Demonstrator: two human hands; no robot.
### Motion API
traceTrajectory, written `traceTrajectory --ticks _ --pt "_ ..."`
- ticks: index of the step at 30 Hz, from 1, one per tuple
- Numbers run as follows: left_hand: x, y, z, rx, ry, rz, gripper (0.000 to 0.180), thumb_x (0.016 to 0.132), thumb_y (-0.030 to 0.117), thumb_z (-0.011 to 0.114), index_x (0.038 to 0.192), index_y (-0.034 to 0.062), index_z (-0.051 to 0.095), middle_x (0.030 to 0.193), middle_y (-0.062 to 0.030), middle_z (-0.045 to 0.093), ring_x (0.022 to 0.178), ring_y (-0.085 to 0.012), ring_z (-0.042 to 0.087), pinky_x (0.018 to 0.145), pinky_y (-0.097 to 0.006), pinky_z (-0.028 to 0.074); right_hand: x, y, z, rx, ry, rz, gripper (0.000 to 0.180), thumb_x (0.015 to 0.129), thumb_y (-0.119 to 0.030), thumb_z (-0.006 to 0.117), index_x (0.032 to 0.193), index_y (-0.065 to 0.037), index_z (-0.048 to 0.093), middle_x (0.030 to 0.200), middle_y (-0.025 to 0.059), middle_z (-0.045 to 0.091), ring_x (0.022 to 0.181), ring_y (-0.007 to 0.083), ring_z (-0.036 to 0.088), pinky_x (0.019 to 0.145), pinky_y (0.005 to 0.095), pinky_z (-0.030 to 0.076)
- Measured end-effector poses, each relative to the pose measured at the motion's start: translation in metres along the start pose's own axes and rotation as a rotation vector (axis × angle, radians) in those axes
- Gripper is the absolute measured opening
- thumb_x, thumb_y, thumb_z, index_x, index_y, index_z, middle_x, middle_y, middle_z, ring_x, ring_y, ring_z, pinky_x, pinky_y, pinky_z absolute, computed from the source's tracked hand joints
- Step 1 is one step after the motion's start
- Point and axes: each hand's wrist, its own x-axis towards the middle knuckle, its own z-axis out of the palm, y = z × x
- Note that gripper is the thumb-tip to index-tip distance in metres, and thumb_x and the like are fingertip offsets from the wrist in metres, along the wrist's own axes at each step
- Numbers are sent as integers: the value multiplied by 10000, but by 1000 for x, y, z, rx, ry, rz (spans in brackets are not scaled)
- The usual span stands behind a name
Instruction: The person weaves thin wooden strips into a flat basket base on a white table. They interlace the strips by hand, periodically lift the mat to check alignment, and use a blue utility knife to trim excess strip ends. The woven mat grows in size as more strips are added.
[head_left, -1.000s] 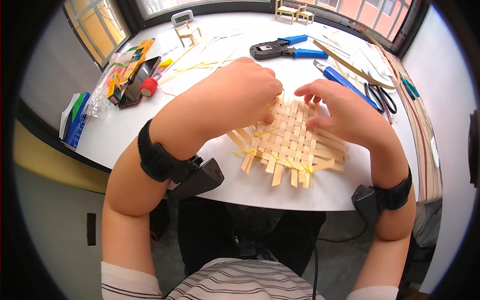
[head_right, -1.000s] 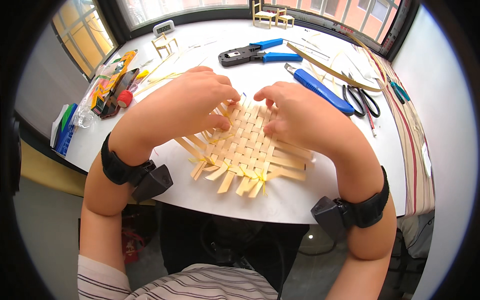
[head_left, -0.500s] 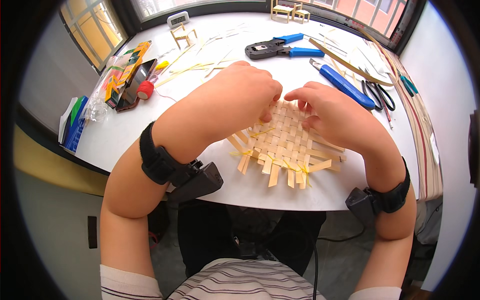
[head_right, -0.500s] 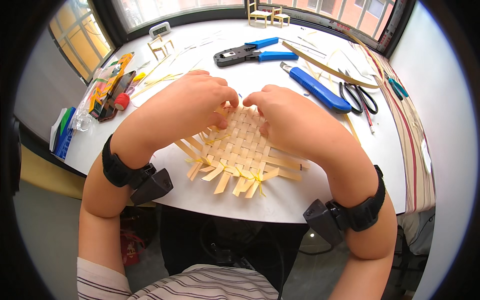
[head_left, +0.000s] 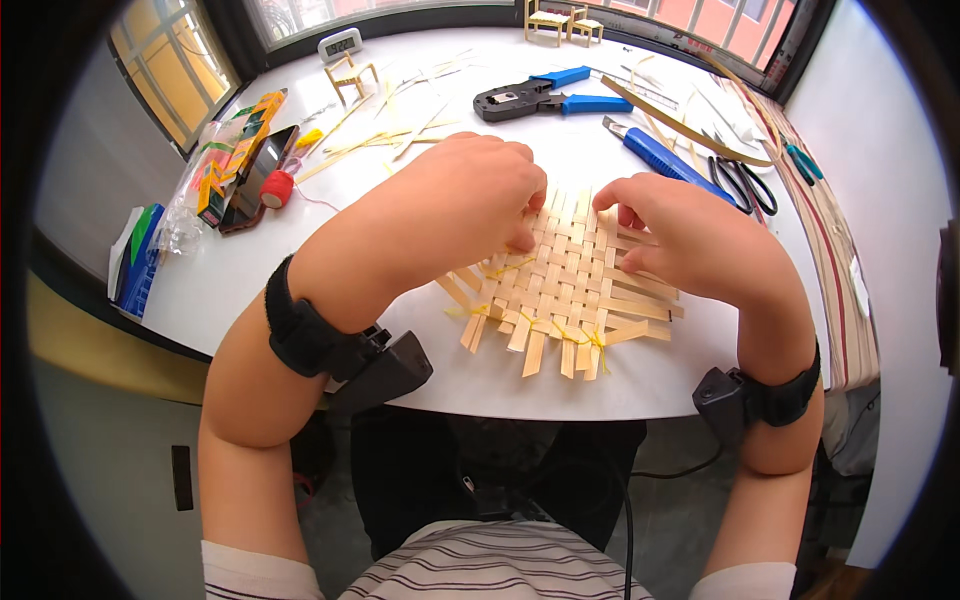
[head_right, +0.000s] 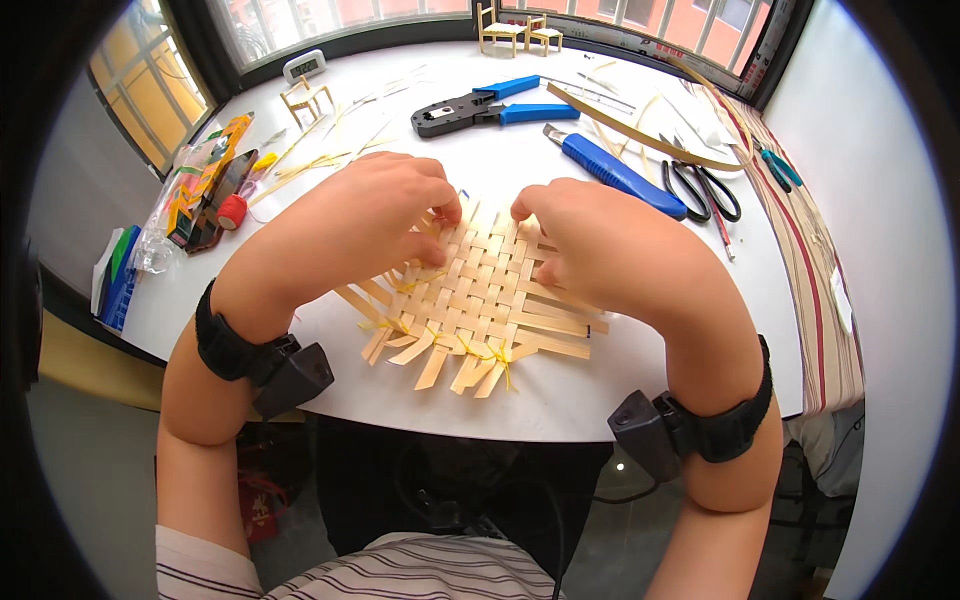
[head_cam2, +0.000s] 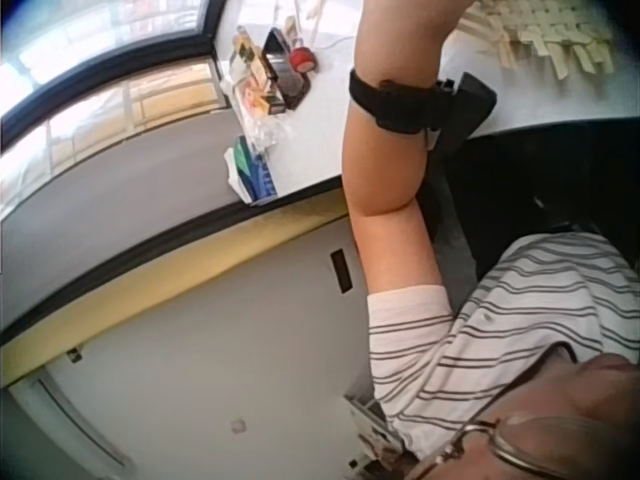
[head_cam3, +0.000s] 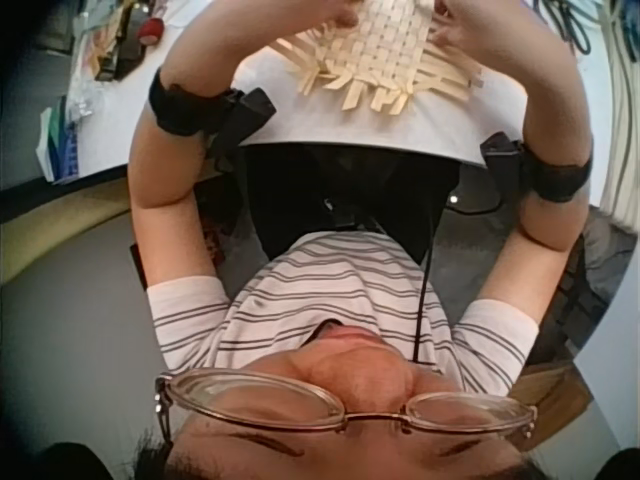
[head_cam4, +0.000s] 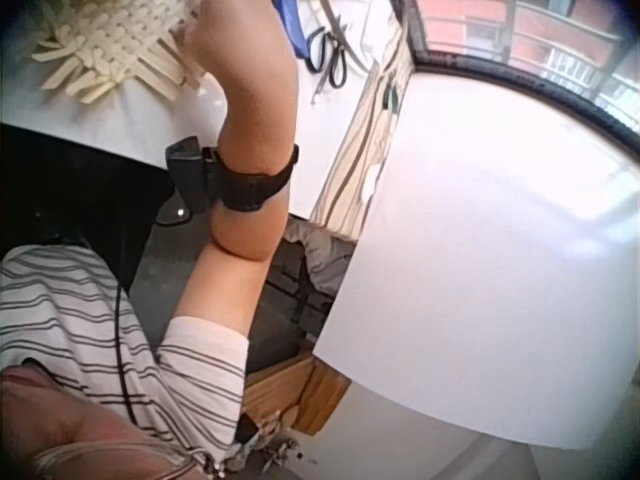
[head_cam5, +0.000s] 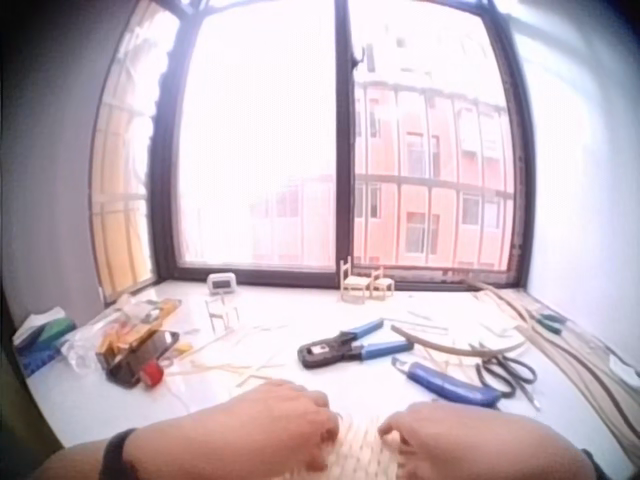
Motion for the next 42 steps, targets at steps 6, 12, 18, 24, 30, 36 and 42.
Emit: traceTrajectory --ticks 6,12,18,24,30,36,42 --pt "2 0 3 -25 7 -19 205 796 159 734 943 22 688 950 -131 681 984 -326 630 918 -410 490 -2 -3 7 -1 74 -37 477 763 11 779 1211 -25 618 989 116 630 950 275 620 858 356 509" --pt "4 -1 4 -13 8 -32 207 787 159 746 928 23 679 937 -133 685 982 -332 638 892 -418 500 1 -5 7 -30 42 -42 449 771 29 763 1193 -17 619 965 108 621 932 280 613 840 365 505" --pt "2 0 5 -29 10 -32 207 783 159 753 909 20 665 931 -135 681 964 -332 642 867 -412 508 2 -5 9 -42 30 -51 410 784 51 727 1175 -22 625 933 107 614 924 284 603 837 370 500" --pt "3 4 4 -10 -4 -33 207 776 152 758 895 21 651 912 -132 671 949 -328 640 853 -415 507 3 -1 11 -53 31 -100 384 796 51 708 1165 -20 628 927 105 612 930 288 595 844 374 495" --pt "-2 4 4 30 18 -6 203 787 148 747 921 23 661 945 -115 669 958 -316 640 866 -406 500 0 -3 10 -42 35 -96 376 797 36 712 1160 -25 635 956 105 618 943 286 599 856 373 495" --pt "-6 11 6 -28 41 47 261 808 128 731 1054 43 703 979 -98 660 990 -293 641 907 -390 495 0 -5 13 20 96 -150 401 790 2 726 1180 -25 633 1008 113 624 990 286 602 886 367 498" --pt "-5 11 7 -54 28 39 251 811 112 731 1048 36 699 1011 -97 653 1016 -283 634 925 -386 494 6 -2 24 42 144 -205 415 783 9 698 1190 7 612 1040 137 625 1017 306 602 915 374 499"
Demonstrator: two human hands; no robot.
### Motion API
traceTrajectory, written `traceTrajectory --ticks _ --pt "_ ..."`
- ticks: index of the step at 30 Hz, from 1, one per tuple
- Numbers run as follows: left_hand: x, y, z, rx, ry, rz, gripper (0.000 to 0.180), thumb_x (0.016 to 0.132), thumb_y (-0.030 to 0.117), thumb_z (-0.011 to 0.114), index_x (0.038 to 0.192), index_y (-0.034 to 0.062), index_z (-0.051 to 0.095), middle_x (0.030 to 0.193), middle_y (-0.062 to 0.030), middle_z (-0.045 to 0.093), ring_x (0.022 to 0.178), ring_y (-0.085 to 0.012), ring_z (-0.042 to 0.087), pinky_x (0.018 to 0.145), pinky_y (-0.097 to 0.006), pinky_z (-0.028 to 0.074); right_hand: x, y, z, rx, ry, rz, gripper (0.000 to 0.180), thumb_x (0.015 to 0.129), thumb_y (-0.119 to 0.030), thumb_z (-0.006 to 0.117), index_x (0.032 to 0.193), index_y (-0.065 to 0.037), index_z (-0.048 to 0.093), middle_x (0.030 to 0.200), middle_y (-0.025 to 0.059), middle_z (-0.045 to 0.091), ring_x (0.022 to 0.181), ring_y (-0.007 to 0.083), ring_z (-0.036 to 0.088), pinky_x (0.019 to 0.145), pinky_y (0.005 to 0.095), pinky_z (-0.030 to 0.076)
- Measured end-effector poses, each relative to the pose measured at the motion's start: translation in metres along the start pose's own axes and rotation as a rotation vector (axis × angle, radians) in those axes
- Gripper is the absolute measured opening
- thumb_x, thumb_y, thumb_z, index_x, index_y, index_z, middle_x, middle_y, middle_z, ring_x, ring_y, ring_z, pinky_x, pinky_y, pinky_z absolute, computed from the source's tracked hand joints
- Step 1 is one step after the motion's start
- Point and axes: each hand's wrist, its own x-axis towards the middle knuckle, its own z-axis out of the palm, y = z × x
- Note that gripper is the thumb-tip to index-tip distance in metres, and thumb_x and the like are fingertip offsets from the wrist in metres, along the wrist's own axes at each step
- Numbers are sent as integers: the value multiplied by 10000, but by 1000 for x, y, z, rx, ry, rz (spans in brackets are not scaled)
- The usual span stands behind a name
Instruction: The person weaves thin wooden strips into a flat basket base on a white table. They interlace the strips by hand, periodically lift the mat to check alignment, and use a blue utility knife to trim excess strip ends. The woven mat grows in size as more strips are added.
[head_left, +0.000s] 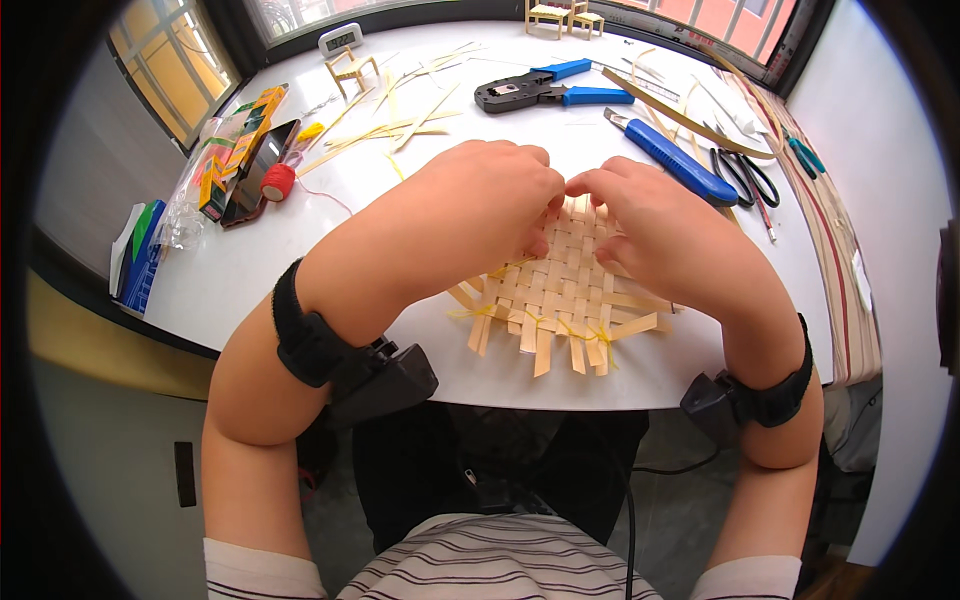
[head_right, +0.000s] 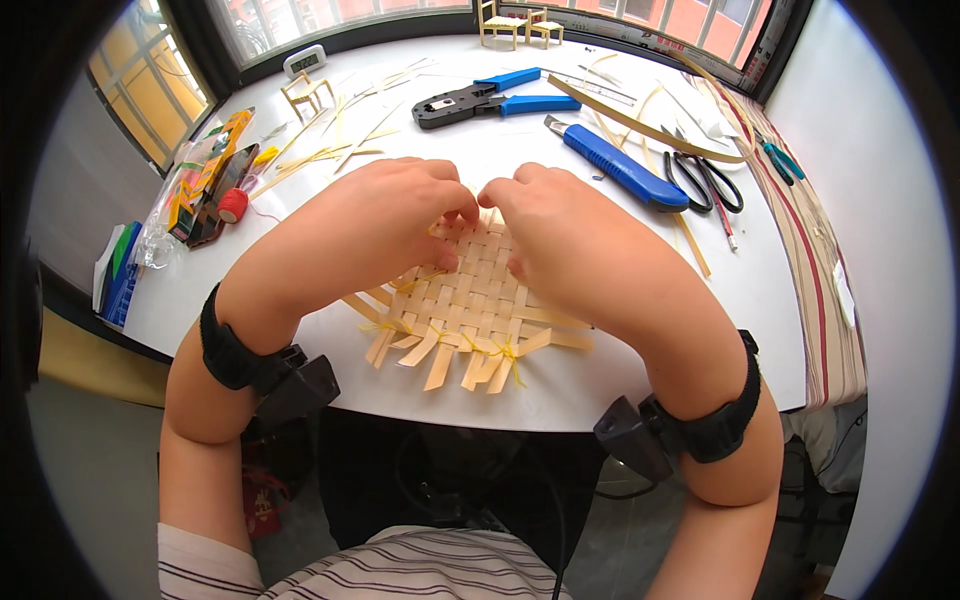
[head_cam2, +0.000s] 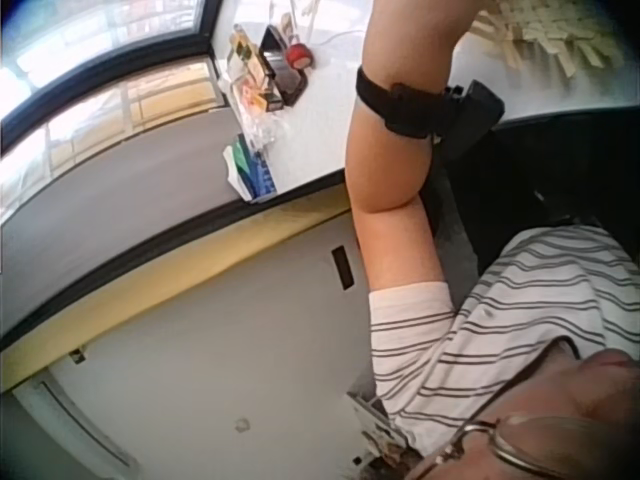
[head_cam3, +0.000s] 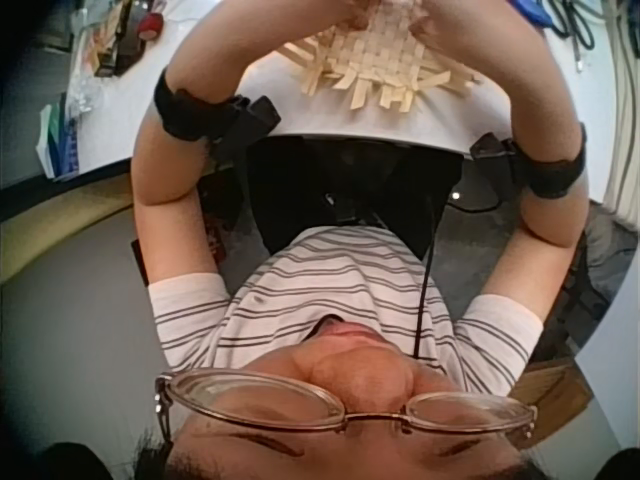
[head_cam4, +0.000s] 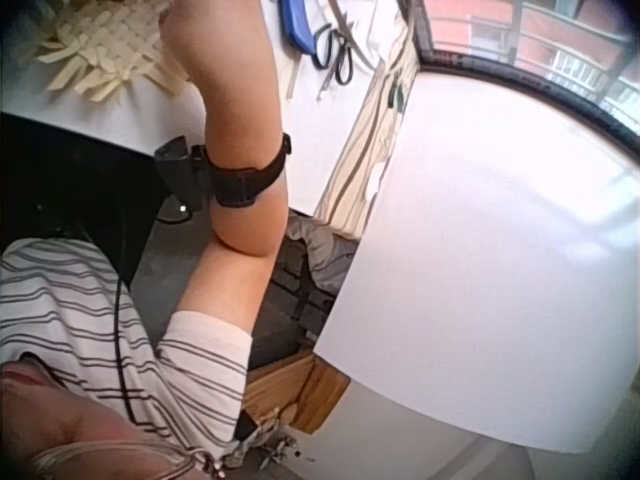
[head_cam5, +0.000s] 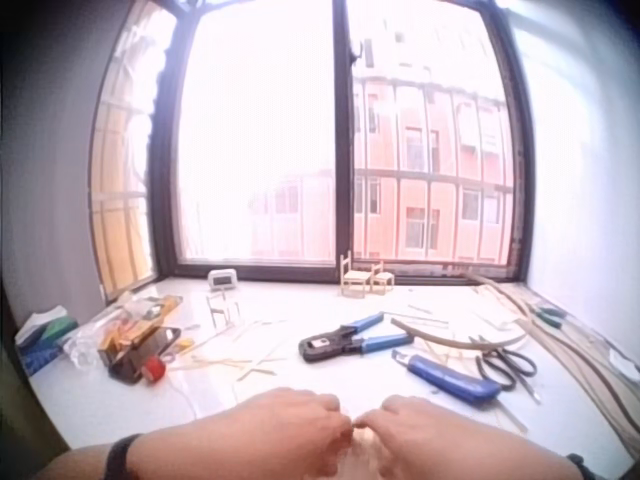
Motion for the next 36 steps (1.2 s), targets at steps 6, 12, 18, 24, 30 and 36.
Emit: traceTrajectory --ticks 6,12,18,24,30,36 --pt "2 -4 2 -30 2 -11 263 799 115 737 1044 34 686 1017 -102 650 1039 -295 622 925 -391 494 6 -4 1 74 -41 50 436 782 29 671 1212 24 597 1049 151 617 1012 313 595 917 383 497" --pt "5 -2 -1 -48 -32 -34 237 793 111 724 1012 35 672 1005 -99 649 1027 -294 623 911 -394 497 6 -2 4 90 -39 33 444 783 46 666 1218 31 574 1042 153 599 984 315 580 897 391 492" --pt "6 0 -1 -11 -65 -61 244 791 110 723 1019 42 668 994 -96 647 1003 -291 631 899 -393 500 9 -2 1 52 -100 12 458 791 55 655 1237 23 555 1022 147 571 990 321 556 887 397 479" --pt "5 -2 2 -37 -29 -50 248 798 110 723 1030 44 666 989 -98 652 1004 -292 634 897 -393 500 8 1 4 71 -84 1 475 793 57 656 1256 15 555 1033 146 567 998 318 558 900 389 478" --pt "-4 0 0 -32 90 22 324 810 149 758 1117 75 690 1033 -91 669 1027 -292 630 912 -388 491 0 0 -19 121 60 74 454 810 39 693 1247 -11 584 1010 115 630 987 248 625 909 350 515" --pt "0 9 -7 89 23 80 283 810 180 771 1076 86 740 1080 -77 687 1052 -283 612 990 -387 447 -7 5 -41 32 -98 222 270 826 -26 737 1079 -1 647 979 105 679 917 228 655 852 339 536"
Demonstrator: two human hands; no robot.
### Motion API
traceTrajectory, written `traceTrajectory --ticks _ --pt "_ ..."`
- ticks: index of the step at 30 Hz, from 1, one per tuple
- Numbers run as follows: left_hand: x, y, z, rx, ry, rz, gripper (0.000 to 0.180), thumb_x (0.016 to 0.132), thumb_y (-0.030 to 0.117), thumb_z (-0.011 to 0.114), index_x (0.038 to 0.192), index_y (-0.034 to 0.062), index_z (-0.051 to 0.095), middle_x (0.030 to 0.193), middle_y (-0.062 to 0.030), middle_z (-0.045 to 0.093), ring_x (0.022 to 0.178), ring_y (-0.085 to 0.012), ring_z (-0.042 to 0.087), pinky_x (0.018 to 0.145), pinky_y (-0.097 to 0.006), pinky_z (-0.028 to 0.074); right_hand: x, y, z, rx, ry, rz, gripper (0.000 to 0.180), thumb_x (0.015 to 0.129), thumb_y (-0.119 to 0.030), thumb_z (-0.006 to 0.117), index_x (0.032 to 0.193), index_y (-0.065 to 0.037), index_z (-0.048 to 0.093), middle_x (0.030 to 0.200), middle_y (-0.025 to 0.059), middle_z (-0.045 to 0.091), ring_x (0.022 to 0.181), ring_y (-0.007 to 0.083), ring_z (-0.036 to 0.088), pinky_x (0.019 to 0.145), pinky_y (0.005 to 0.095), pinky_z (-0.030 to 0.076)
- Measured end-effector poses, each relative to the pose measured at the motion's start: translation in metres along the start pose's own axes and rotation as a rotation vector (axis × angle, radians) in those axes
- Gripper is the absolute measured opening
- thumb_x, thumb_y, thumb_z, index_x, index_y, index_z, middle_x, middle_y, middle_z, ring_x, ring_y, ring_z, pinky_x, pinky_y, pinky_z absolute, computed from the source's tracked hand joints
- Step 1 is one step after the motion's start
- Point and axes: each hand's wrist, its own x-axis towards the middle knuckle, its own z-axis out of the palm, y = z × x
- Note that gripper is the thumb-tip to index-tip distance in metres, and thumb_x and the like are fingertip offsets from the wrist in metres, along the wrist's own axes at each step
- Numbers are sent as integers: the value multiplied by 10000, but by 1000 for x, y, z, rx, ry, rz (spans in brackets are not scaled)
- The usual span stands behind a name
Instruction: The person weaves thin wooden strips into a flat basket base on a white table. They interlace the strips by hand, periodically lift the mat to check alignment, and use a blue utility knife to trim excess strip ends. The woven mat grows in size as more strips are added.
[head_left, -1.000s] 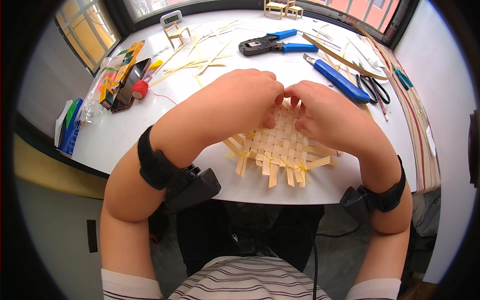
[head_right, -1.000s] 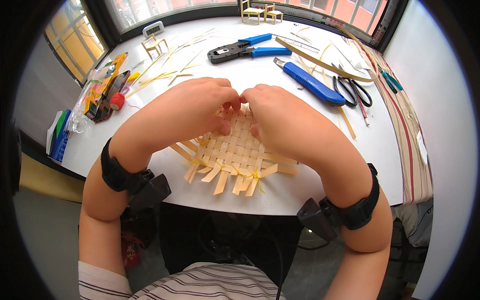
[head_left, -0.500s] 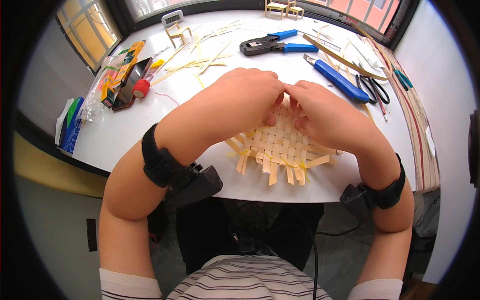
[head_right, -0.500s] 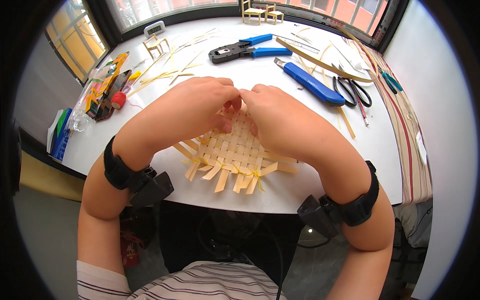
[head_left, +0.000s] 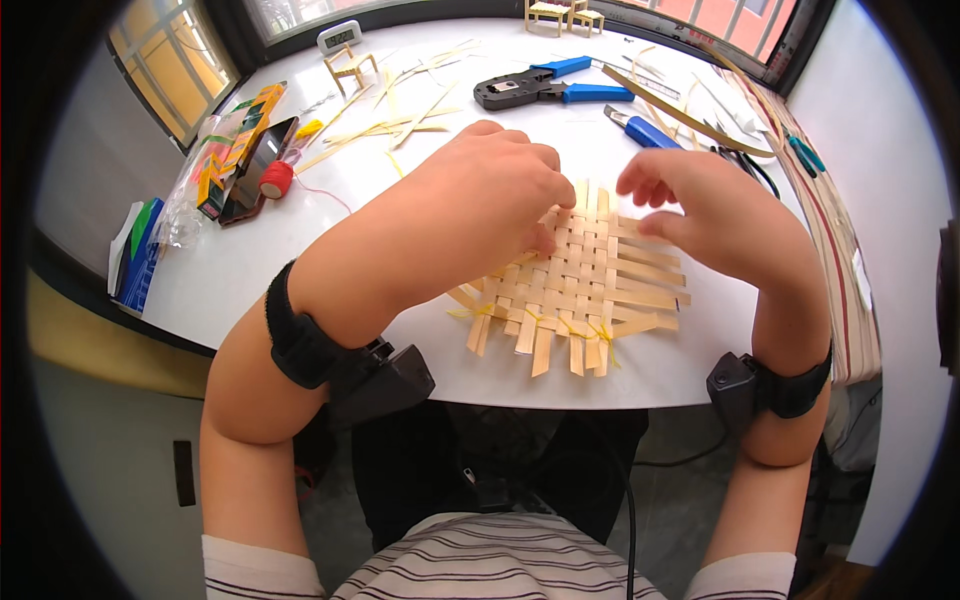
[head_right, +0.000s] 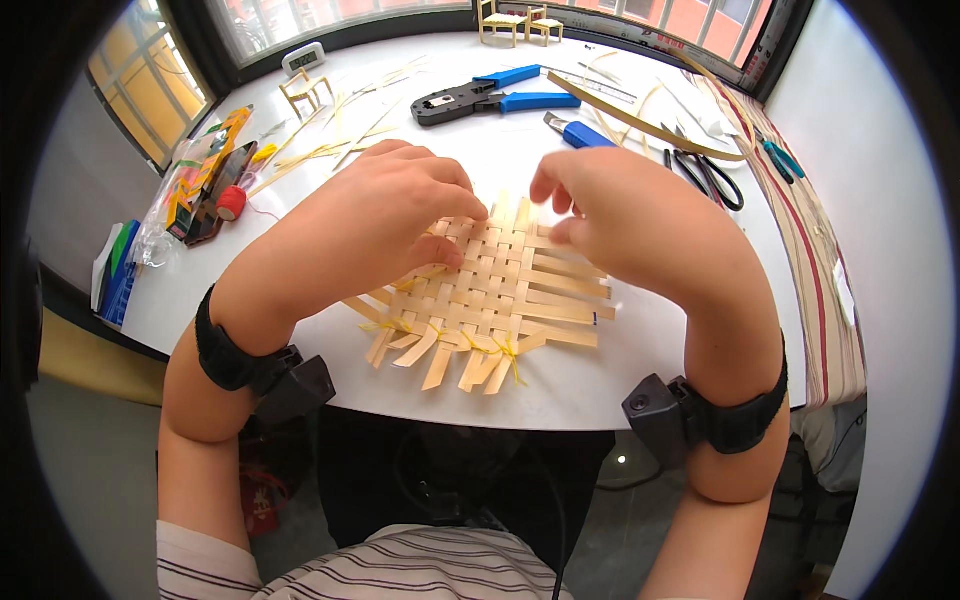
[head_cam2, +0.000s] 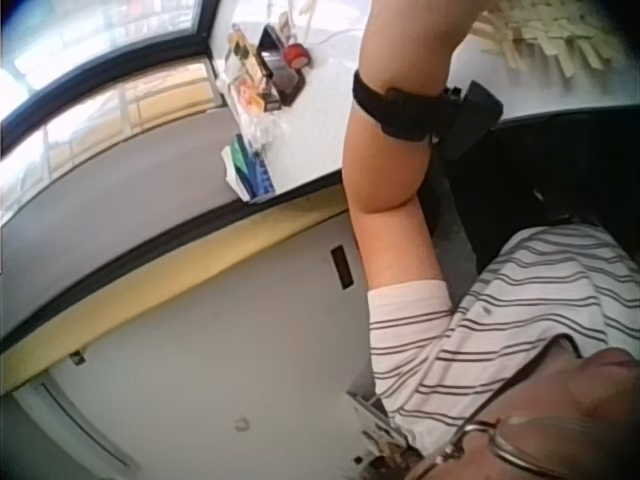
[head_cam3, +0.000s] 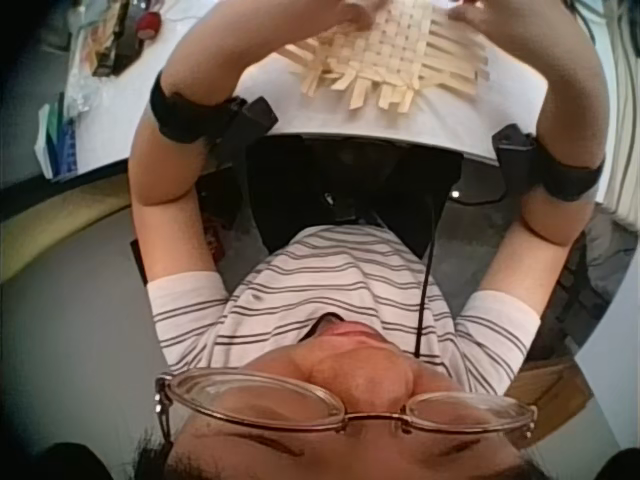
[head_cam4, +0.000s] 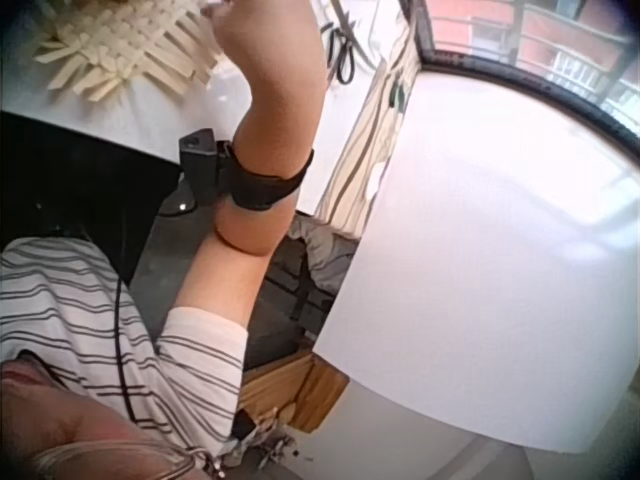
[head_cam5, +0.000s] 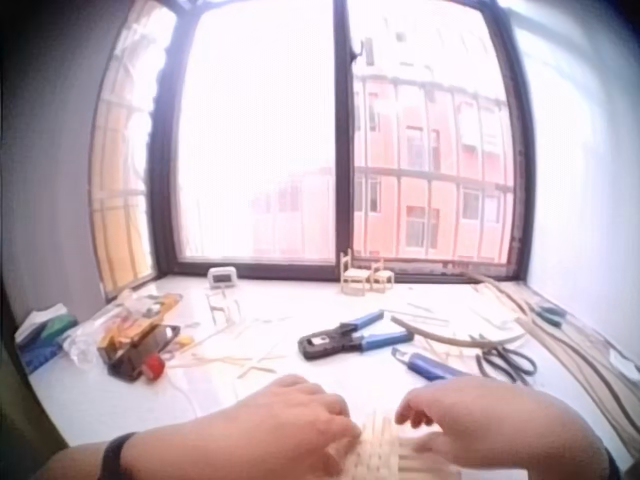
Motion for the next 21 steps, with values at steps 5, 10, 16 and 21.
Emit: traceTrajectory --ticks 5,10,16,21 --pt "1 4 2 48 -1 23 261 828 201 754 1056 75 747 1075 -74 695 1044 -281 610 997 -383 440 -3 5 4 -142 -57 17 249 815 -82 759 1031 -11 658 912 112 660 870 252 640 813 352 520" --pt "-1 7 4 3 -16 -13 265 859 224 717 1056 48 745 1058 -92 697 1002 -303 629 968 -389 454 3 5 7 -112 -78 18 227 791 -73 750 989 -9 657 844 114 633 817 247 624 748 354 504" --pt "-7 3 1 -46 0 -47 271 853 235 716 1042 43 749 1018 -120 697 901 -320 655 931 -411 473 11 3 13 -48 -40 17 179 787 -58 740 939 -2 664 809 111 624 770 238 614 715 348 506" --pt "0 -8 -10 -208 30 -198 218 880 205 704 1031 56 756 981 -121 699 896 -285 665 853 -380 512 12 1 20 -37 44 -39 178 796 -52 738 952 -5 666 810 109 629 773 236 621 716 337 509"
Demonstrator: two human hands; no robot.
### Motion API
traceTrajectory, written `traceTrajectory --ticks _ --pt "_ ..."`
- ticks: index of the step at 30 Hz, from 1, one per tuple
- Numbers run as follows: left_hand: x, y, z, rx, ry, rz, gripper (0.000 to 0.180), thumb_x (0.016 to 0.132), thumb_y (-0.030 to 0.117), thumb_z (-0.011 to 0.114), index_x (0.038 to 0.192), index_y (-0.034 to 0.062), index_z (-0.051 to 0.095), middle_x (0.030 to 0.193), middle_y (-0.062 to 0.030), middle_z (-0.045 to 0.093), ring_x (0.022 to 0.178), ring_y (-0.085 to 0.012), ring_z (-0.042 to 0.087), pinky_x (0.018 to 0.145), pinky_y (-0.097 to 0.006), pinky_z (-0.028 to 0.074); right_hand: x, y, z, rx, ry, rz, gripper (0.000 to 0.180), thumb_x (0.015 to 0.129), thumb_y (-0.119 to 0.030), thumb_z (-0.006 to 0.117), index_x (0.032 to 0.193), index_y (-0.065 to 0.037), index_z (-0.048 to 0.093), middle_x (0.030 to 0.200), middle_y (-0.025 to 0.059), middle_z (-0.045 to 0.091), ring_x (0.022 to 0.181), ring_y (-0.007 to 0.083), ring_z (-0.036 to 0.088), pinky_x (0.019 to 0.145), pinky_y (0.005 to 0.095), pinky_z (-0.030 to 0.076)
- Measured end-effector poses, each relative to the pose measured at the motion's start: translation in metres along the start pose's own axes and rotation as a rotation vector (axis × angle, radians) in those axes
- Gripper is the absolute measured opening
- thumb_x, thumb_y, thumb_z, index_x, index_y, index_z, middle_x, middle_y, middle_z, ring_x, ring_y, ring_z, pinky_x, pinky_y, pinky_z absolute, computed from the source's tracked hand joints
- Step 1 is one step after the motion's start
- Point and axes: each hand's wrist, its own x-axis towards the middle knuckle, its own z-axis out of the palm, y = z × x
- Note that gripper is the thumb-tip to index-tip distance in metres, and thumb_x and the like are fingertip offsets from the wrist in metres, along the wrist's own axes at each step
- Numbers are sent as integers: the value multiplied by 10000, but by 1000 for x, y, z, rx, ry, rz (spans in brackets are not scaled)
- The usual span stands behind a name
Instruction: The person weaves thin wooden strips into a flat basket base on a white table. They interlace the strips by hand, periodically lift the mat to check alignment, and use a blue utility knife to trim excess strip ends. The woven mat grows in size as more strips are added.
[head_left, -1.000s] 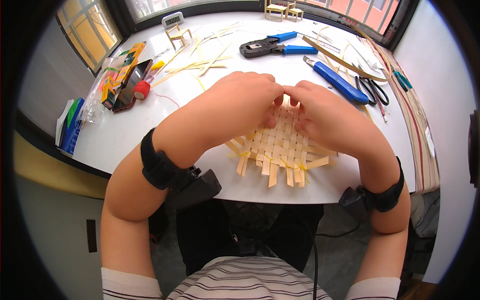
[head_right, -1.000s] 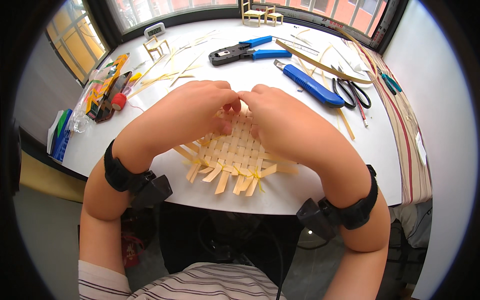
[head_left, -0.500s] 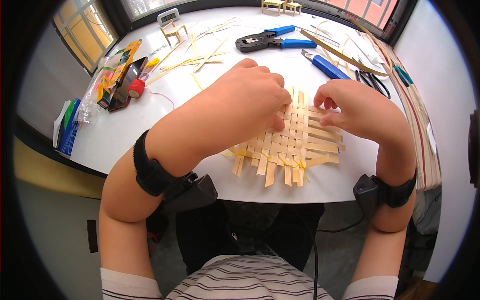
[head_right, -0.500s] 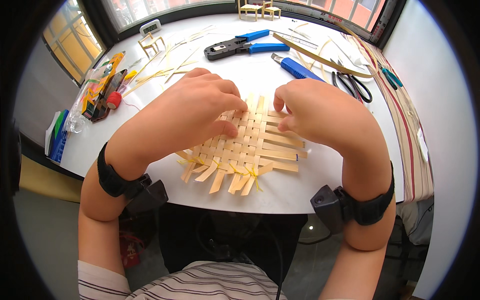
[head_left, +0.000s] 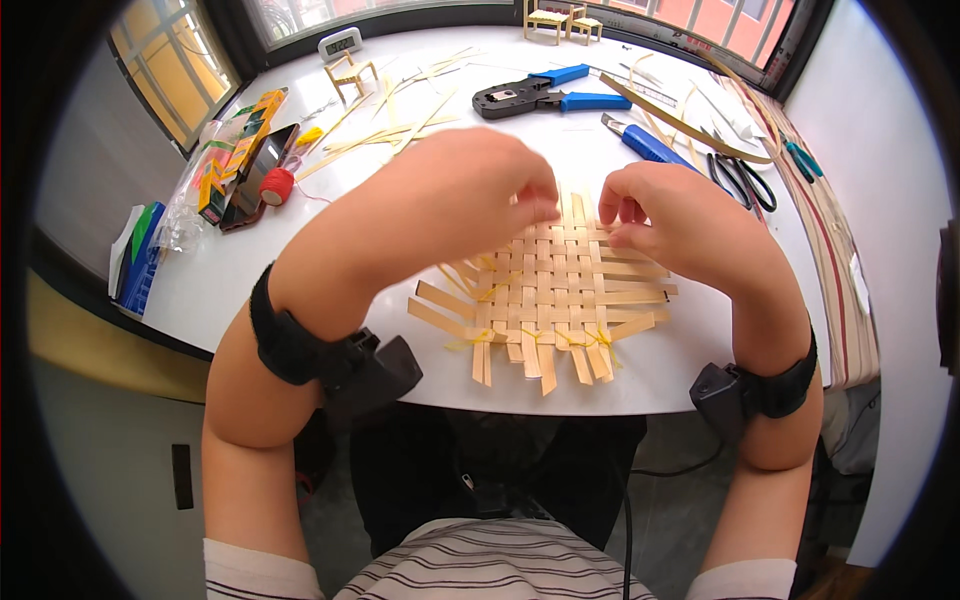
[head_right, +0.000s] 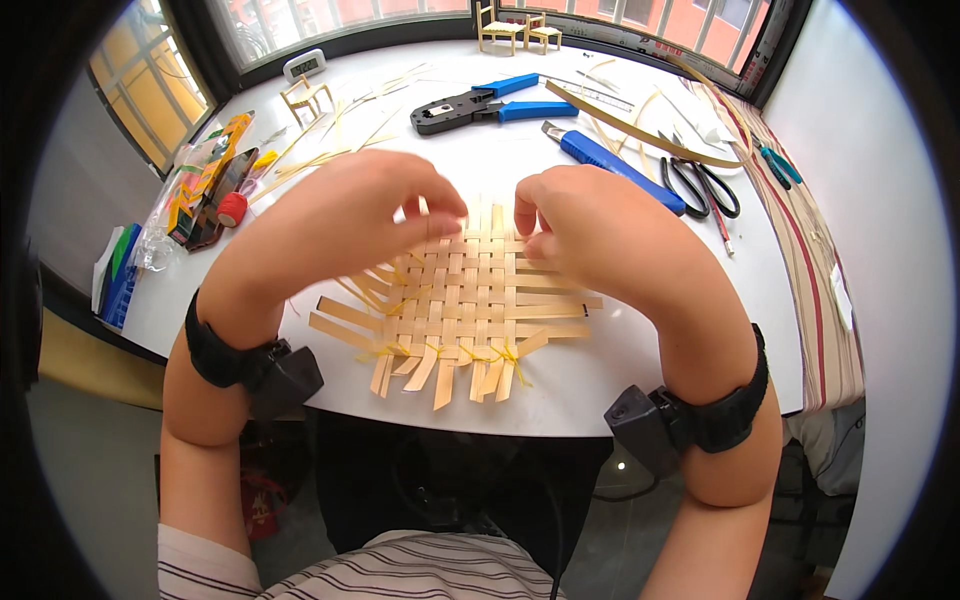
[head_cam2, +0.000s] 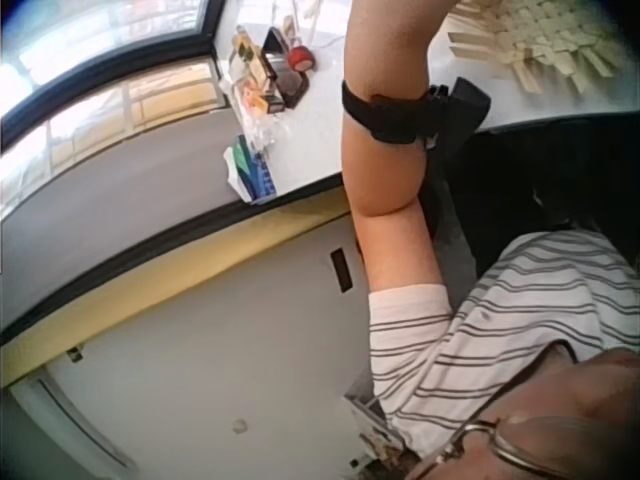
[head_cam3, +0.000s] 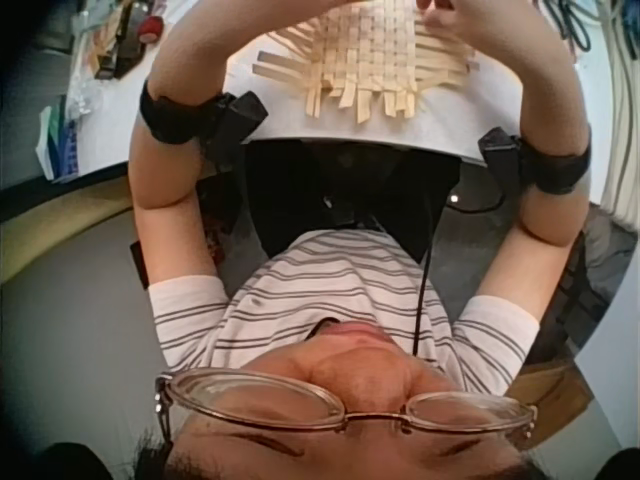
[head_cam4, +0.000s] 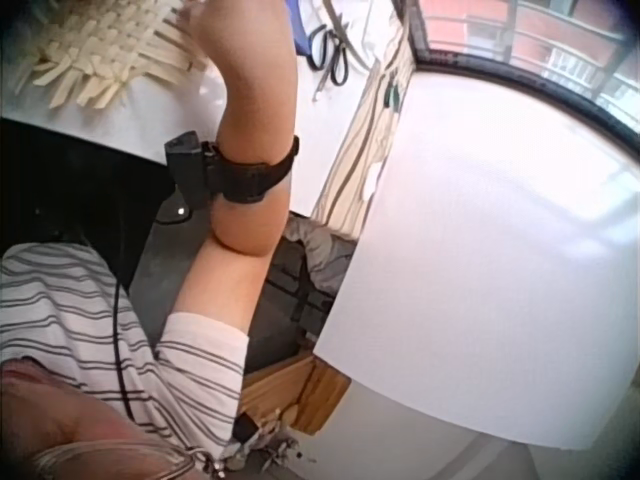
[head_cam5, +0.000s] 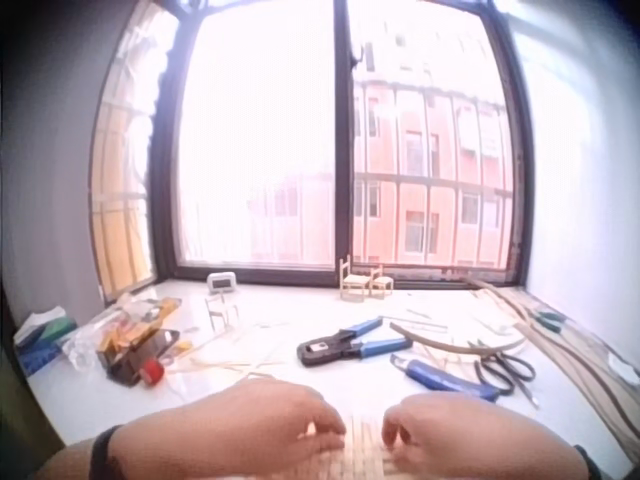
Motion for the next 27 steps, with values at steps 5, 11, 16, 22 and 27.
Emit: traceTrajectory --ticks 5,11,16,22,27 --pt "6 -10 1 -53 4 45 237 884 197 718 1079 66 745 975 -117 693 891 -260 659 808 -364 526 1 -1 1 72 -1 -48 231 806 -45 736 1026 -21 669 847 100 641 796 237 629 729 343 512" --pt "8 -15 6 -26 -118 124 320 865 218 745 1153 78 720 963 -108 652 918 -265 637 816 -377 518 2 -2 10 52 26 -93 291 803 -49 753 1082 -33 672 880 101 640 840 248 629 772 352 517" --pt "5 -9 8 6 -136 157 369 840 231 764 1172 82 708 974 -96 648 927 -288 635 820 -388 517 0 -2 9 35 13 -99 306 809 -59 744 1106 -24 677 902 101 640 862 256 629 791 358 517" --pt "2 -7 8 30 -115 130 368 811 210 778 1145 73 707 984 -87 659 939 -284 642 825 -388 517 0 -5 10 62 -26 -61 312 803 -98 734 1099 -13 686 954 123 637 892 260 630 820 352 521" --pt "3 -9 9 66 -107 162 329 810 201 775 1101 63 709 997 -92 668 953 -291 642 840 -380 515 0 -5 10 68 -34 -70 294 794 -100 722 1070 -5 682 1014 140 628 934 267 620 852 357 518"
